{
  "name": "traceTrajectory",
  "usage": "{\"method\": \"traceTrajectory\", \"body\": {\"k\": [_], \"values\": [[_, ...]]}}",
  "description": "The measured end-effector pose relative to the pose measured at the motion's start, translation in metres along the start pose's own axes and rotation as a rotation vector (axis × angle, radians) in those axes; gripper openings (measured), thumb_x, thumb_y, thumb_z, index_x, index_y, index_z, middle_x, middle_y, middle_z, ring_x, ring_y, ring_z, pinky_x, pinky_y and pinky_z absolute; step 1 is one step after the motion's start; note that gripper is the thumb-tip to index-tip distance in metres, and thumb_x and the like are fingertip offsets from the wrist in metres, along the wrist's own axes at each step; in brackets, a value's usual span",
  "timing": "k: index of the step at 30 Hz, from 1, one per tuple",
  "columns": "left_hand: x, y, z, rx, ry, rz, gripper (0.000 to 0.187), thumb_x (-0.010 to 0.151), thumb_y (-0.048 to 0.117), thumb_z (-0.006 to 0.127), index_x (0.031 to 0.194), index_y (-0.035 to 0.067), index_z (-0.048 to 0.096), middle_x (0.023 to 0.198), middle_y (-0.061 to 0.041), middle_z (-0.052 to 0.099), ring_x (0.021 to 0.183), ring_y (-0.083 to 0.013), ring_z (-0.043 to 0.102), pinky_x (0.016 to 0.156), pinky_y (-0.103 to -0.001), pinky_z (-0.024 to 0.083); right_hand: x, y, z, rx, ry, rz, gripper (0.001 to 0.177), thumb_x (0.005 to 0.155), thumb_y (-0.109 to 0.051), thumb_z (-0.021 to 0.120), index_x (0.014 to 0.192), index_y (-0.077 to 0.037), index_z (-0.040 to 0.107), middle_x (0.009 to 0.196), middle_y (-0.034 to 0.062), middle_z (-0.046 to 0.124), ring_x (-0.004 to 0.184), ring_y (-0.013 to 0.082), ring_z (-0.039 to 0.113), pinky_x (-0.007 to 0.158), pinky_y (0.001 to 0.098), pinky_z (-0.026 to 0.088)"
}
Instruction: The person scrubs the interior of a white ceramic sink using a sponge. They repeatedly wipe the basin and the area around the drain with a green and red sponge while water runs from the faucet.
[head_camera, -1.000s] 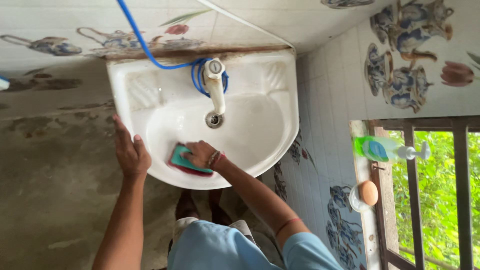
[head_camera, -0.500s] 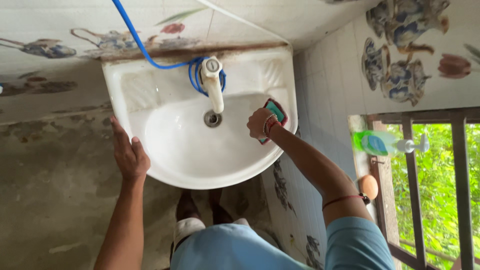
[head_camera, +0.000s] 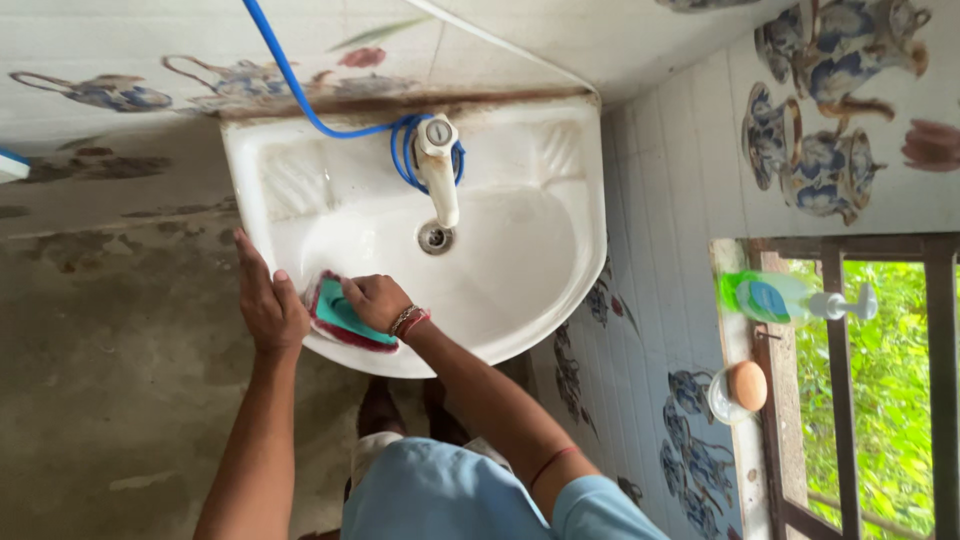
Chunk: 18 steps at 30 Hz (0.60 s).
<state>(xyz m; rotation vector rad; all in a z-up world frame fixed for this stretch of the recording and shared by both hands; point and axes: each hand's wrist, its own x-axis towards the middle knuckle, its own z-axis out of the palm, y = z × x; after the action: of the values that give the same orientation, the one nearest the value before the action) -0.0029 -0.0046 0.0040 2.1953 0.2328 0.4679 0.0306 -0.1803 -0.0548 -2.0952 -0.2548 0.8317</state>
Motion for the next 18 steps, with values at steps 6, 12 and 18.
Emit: {"method": "traceTrajectory", "body": {"k": [6, 12, 18], "values": [[0.003, 0.005, -0.001, -0.011, 0.010, 0.033, 0.071, 0.116, 0.043, 0.028, 0.162, -0.011, 0.025, 0.164, -0.035, 0.034, 0.151, -0.0513, 0.041, 0.123, -0.051, 0.039, -0.068, 0.070, -0.088, -0.867, -0.315, -0.586, 0.035, 0.103, -0.030, 0.045, 0.099, -0.019, 0.077, 0.087, 0.0106, 0.075, 0.082, 0.0318, 0.072, 0.069, 0.0473, 0.058], [0.002, 0.002, 0.000, 0.008, -0.007, 0.030, 0.070, 0.117, 0.042, 0.029, 0.162, -0.012, 0.024, 0.165, -0.037, 0.033, 0.152, -0.0532, 0.039, 0.126, -0.052, 0.036, -0.076, 0.101, -0.222, -1.277, -0.427, 0.068, 0.050, 0.100, -0.054, 0.046, 0.089, -0.016, 0.077, 0.088, 0.0113, 0.076, 0.078, 0.0249, 0.075, 0.067, 0.0445, 0.060], [0.003, 0.006, -0.001, 0.020, -0.005, 0.029, 0.070, 0.116, 0.041, 0.028, 0.162, -0.011, 0.024, 0.165, -0.036, 0.033, 0.153, -0.0530, 0.037, 0.128, -0.051, 0.034, -0.025, 0.151, -0.210, -1.281, 0.344, 0.039, 0.051, 0.096, -0.056, 0.064, 0.096, -0.004, 0.067, 0.080, 0.0106, 0.071, 0.072, 0.0255, 0.071, 0.062, 0.0410, 0.054]]}}
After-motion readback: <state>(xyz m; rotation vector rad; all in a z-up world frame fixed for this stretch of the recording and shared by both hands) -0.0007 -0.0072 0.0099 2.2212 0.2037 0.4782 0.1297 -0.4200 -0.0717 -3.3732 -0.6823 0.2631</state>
